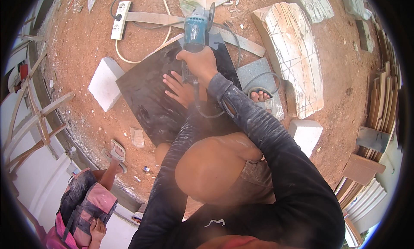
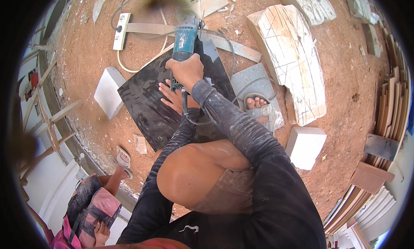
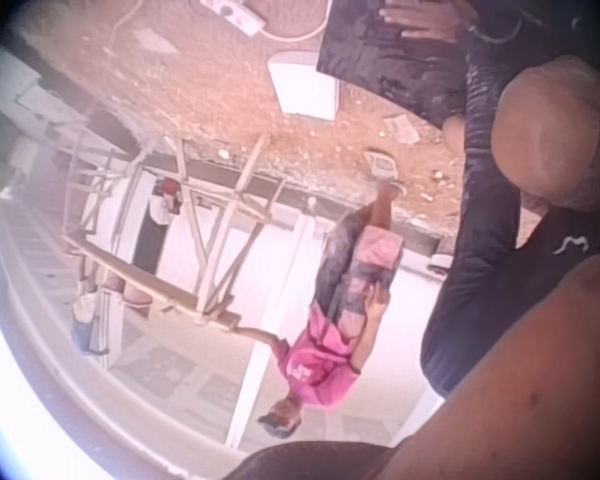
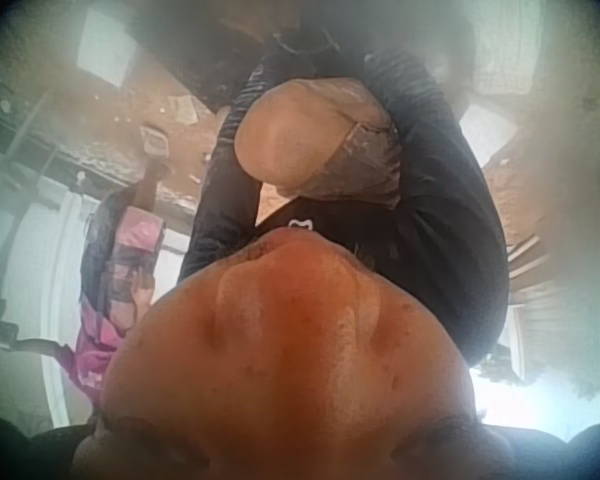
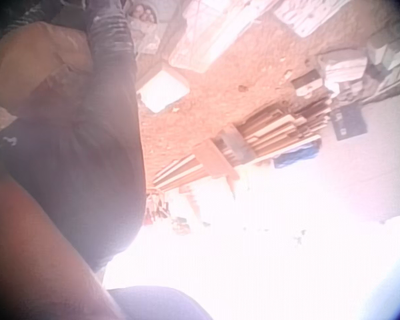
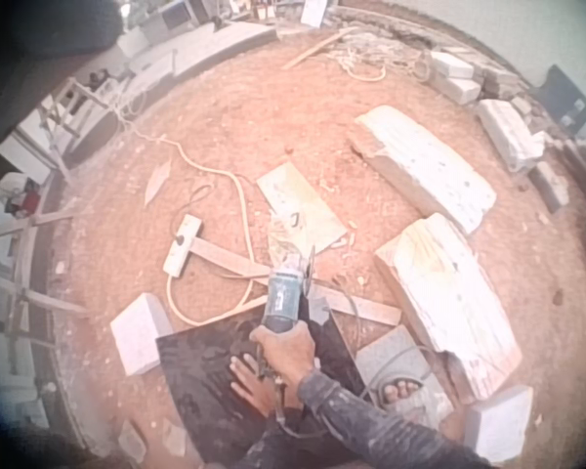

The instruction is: The person uses an angle grinder to cut a large, dark rectangular tile placed on the ground. They hold the tile with one hand and operate the grinder with the other, cutting along a marked line. Another person is visible nearby, observing the process.

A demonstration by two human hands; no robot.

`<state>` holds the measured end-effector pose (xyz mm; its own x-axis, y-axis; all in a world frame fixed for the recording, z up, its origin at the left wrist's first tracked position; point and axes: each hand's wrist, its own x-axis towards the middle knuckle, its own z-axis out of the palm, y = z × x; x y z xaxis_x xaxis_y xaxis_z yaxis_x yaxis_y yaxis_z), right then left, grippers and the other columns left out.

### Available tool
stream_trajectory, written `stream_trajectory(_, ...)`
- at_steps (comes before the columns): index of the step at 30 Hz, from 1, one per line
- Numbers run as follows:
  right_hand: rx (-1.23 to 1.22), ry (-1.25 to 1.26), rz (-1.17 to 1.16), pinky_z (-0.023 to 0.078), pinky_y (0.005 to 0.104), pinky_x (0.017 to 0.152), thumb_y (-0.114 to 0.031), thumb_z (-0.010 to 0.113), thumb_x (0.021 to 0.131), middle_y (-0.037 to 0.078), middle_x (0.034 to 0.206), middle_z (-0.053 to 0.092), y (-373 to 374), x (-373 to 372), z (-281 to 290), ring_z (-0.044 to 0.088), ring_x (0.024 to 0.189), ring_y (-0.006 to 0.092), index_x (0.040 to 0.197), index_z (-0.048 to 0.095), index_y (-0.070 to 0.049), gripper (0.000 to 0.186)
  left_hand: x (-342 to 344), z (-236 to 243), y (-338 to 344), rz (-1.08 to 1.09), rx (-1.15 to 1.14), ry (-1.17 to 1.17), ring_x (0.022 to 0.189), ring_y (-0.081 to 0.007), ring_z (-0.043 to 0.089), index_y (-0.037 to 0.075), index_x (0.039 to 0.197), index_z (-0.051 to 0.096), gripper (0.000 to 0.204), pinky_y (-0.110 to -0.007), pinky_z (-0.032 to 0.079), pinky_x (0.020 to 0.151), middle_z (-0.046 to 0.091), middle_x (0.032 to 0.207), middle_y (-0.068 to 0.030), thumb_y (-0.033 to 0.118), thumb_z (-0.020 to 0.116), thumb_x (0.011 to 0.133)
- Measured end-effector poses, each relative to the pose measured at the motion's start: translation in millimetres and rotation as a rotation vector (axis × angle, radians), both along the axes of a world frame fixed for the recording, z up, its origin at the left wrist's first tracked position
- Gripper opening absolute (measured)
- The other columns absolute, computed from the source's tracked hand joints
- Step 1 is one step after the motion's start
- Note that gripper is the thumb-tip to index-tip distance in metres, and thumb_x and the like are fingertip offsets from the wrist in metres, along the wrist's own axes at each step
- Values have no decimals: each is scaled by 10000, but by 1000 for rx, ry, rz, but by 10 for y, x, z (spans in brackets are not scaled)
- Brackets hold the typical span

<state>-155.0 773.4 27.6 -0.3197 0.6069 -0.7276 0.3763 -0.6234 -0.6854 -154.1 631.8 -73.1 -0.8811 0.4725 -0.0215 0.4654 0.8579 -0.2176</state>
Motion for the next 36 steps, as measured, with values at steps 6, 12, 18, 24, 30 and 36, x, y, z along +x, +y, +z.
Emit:
stream_trajectory(6,15,2,-6,547,385,857,-310,824,641,278,1042,676,24,8,62,695,957,341,1104,542,159,717,-2,12,13,3,-11,-7,1572,-303,87,96,1628,85,996,-536,121,1240,68,1690,-172,623,534,912)
stream_trajectory(12,12,-8,-5,547,384,851,-308,828,642,278,1038,676,12,-1,46,695,953,342,1094,545,158,708,3,10,9,-6,-14,11,1573,-304,79,94,1627,83,1001,-538,122,1240,55,1691,-174,618,545,910)
stream_trajectory(18,-4,7,-7,547,387,851,-302,828,643,277,1040,676,2,33,21,695,953,342,1088,550,152,694,13,90,26,8,26,-54,1575,-301,70,94,1627,80,1016,-544,119,1238,44,1694,-172,623,558,903)
stream_trajectory(24,20,-1,-6,550,388,840,-300,828,646,272,1022,681,30,28,104,697,937,335,1076,557,148,678,8,89,21,4,54,-80,1575,-306,68,84,1624,103,1039,-548,113,1237,46,1693,-178,645,568,883)
stream_trajectory(30,-6,27,-6,553,380,827,-295,830,648,267,1014,684,17,0,93,699,931,324,1074,558,150,673,-72,-116,-87,-27,-115,72,1574,-316,62,66,1620,111,1047,-556,107,1235,46,1690,-189,636,578,877)
stream_trajectory(36,17,-9,-43,527,339,724,-238,816,694,122,887,715,0,13,-22,671,788,199,946,690,37,394,-28,-91,-46,-33,-20,22,1575,-309,51,66,1621,115,998,-547,108,1238,44,1693,-177,593,562,901)
